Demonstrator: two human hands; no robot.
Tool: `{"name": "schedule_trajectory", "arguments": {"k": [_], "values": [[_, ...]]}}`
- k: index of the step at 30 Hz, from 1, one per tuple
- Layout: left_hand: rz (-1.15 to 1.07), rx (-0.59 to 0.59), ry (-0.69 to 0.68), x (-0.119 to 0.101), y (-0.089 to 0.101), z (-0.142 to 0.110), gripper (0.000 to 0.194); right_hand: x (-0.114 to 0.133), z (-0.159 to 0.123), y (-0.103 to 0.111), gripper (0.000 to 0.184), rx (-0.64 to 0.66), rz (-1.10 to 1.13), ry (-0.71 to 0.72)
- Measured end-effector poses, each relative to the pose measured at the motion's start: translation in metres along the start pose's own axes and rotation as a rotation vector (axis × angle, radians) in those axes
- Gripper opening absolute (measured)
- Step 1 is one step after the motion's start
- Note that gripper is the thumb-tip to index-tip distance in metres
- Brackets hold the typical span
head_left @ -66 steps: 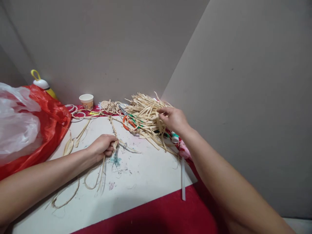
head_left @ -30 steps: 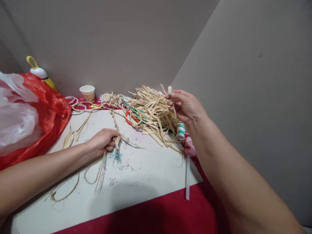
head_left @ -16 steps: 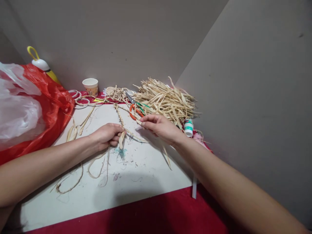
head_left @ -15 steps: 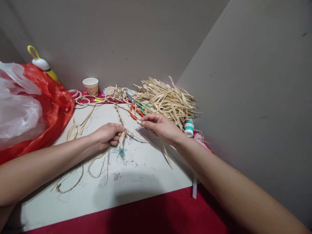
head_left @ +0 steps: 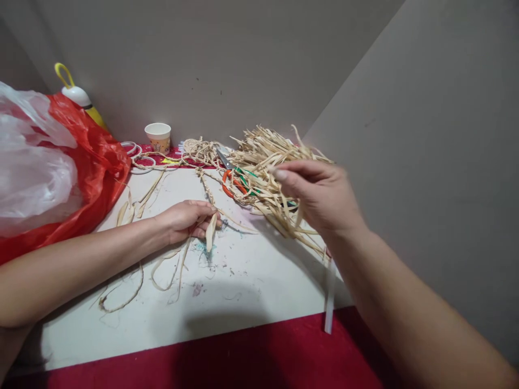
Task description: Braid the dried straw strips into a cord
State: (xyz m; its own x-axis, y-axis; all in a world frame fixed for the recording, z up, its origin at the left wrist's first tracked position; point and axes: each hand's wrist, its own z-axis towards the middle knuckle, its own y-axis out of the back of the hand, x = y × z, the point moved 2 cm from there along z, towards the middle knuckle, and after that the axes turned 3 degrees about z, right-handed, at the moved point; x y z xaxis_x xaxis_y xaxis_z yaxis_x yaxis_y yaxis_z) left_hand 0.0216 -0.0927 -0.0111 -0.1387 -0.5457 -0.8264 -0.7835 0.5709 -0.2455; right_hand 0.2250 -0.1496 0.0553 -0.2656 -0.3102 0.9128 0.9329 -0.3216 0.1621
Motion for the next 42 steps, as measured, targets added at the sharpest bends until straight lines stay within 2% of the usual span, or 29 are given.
{"name": "schedule_trajectory", "arguments": {"k": [3,6,10,16,20,26,28,31,33,35,39,42], "values": [[-0.018,0.002,0.034,0.0,0.0,0.0,0.014,0.023,-0.007,0.003,0.008,-0.094,0.0,0.211],[-0.031,0.015,0.034,0.0,0.0,-0.001,0.015,0.04,-0.016,0.002,0.006,-0.08,-0.092,0.396],[-0.042,0.042,0.024,0.001,0.002,0.0,0.015,0.045,-0.022,0.0,0.013,0.111,-0.299,0.469],[-0.048,0.044,0.024,0.002,0.003,0.002,0.015,0.044,-0.037,-0.007,0.016,0.455,-0.427,0.527],[-0.029,0.022,0.015,0.001,0.001,0.002,0.014,0.029,-0.051,-0.01,0.015,0.684,-0.577,0.475],[0.01,-0.017,0.011,-0.001,-0.002,0.0,0.018,-0.002,-0.061,0.007,0.017,0.917,-0.754,0.189],[0.018,-0.014,0.019,-0.001,-0.002,0.0,0.016,-0.002,-0.06,0.013,0.017,0.912,-0.777,0.116],[0.021,-0.021,0.029,-0.001,-0.001,0.001,0.014,0.005,-0.054,0.011,0.019,0.739,-0.807,0.071],[0.027,-0.007,0.017,0.0,-0.001,0.001,0.013,0.011,-0.048,-0.002,0.022,0.607,-0.782,0.098],[0.022,0.006,-0.001,0.0,0.0,0.002,0.013,0.012,-0.041,-0.022,0.025,0.537,-0.713,0.14],[-0.027,0.001,-0.025,0.001,0.0,0.002,0.015,-0.005,-0.026,-0.06,0.022,0.505,-0.684,0.087],[-0.054,0.003,-0.014,0.002,0.001,0.004,0.017,-0.024,-0.017,-0.075,0.02,0.507,-0.554,-0.009]]}}
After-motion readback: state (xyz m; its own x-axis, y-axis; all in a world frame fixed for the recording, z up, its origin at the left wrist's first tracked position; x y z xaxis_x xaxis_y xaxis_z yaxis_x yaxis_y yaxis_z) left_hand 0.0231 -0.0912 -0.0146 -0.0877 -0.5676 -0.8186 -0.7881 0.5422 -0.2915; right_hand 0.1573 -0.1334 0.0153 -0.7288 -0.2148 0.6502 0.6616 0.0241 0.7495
